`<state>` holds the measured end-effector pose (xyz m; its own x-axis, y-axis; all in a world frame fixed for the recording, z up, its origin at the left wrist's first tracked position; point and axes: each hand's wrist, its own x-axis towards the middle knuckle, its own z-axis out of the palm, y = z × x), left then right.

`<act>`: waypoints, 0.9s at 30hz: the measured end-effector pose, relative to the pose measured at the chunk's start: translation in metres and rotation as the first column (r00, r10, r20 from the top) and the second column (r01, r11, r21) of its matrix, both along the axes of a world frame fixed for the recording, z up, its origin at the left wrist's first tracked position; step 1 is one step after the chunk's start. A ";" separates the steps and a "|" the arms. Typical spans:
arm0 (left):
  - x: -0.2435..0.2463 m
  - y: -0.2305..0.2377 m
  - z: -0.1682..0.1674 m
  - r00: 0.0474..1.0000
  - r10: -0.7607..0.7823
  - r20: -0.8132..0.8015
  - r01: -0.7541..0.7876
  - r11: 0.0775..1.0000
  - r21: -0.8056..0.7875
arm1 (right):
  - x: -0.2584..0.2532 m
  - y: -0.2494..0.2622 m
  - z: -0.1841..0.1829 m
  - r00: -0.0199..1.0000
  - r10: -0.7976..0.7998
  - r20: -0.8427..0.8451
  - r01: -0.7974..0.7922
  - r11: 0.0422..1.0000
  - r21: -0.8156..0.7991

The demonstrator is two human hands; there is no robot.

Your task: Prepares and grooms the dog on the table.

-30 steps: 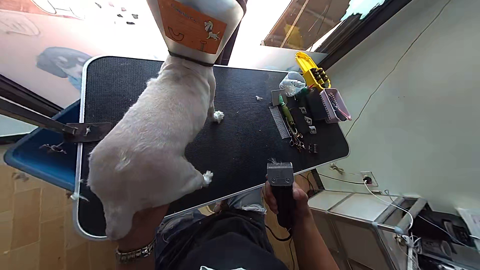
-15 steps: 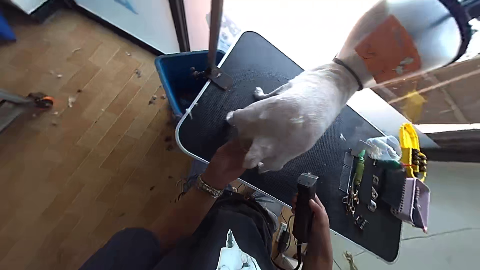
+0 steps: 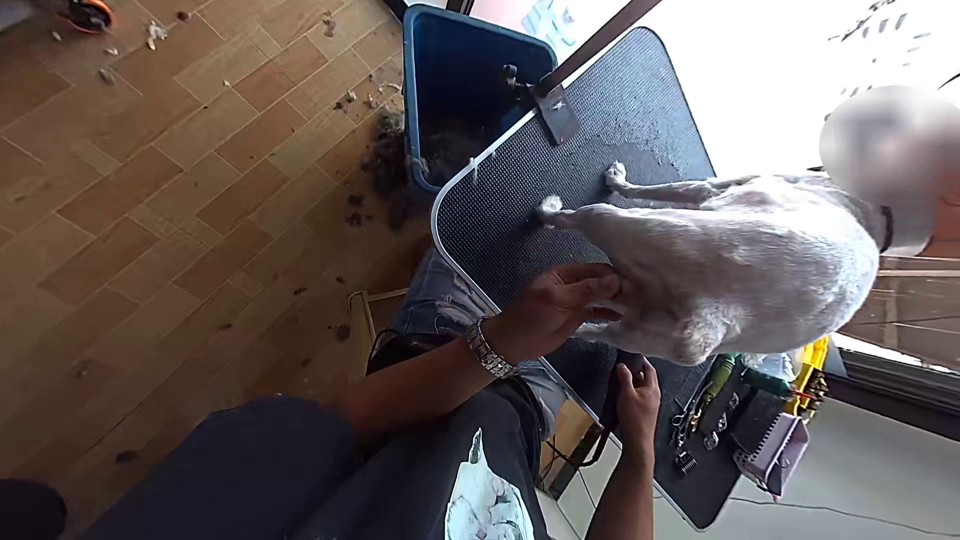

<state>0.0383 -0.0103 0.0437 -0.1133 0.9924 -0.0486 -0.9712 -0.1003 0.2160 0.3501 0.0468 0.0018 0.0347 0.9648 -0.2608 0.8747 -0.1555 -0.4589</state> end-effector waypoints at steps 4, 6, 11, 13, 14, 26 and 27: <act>-0.001 0.000 0.001 1.000 -0.022 -0.015 0.023 1.000 0.021 | -0.001 0.004 -0.006 0.989 0.030 0.143 -0.034 0.999 0.029; -0.001 0.000 0.002 1.000 -0.024 -0.021 0.024 1.000 0.015 | 0.000 0.006 -0.009 0.985 0.036 0.170 -0.047 0.997 0.060; 0.000 0.001 0.006 0.998 -0.020 -0.053 0.021 1.000 0.019 | 0.004 0.017 -0.014 0.941 0.076 0.331 -0.131 0.981 0.145; 0.002 0.000 0.009 0.997 -0.012 -0.081 0.013 1.000 0.015 | -0.007 0.013 0.001 0.945 0.087 0.317 -0.170 0.954 0.246; 0.002 -0.001 0.010 0.995 -0.003 -0.103 0.005 1.000 0.020 | -0.020 0.006 0.014 0.952 0.117 0.283 -0.221 0.900 0.374; 0.002 -0.005 0.013 0.879 0.154 -0.451 -0.145 0.988 0.054 | -0.182 -0.021 0.125 0.707 0.639 0.303 -0.579 0.278 0.766; 0.002 -0.005 0.012 0.868 0.163 -0.468 -0.155 0.986 0.056 | -0.184 -0.020 0.125 0.710 0.628 0.319 -0.587 0.279 0.760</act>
<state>0.0405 -0.0158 0.0559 -0.2748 0.9592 0.0662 -0.7260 -0.2522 0.6398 0.1661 0.0265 0.1268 -0.6429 0.4802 0.5967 0.5345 0.8393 -0.0995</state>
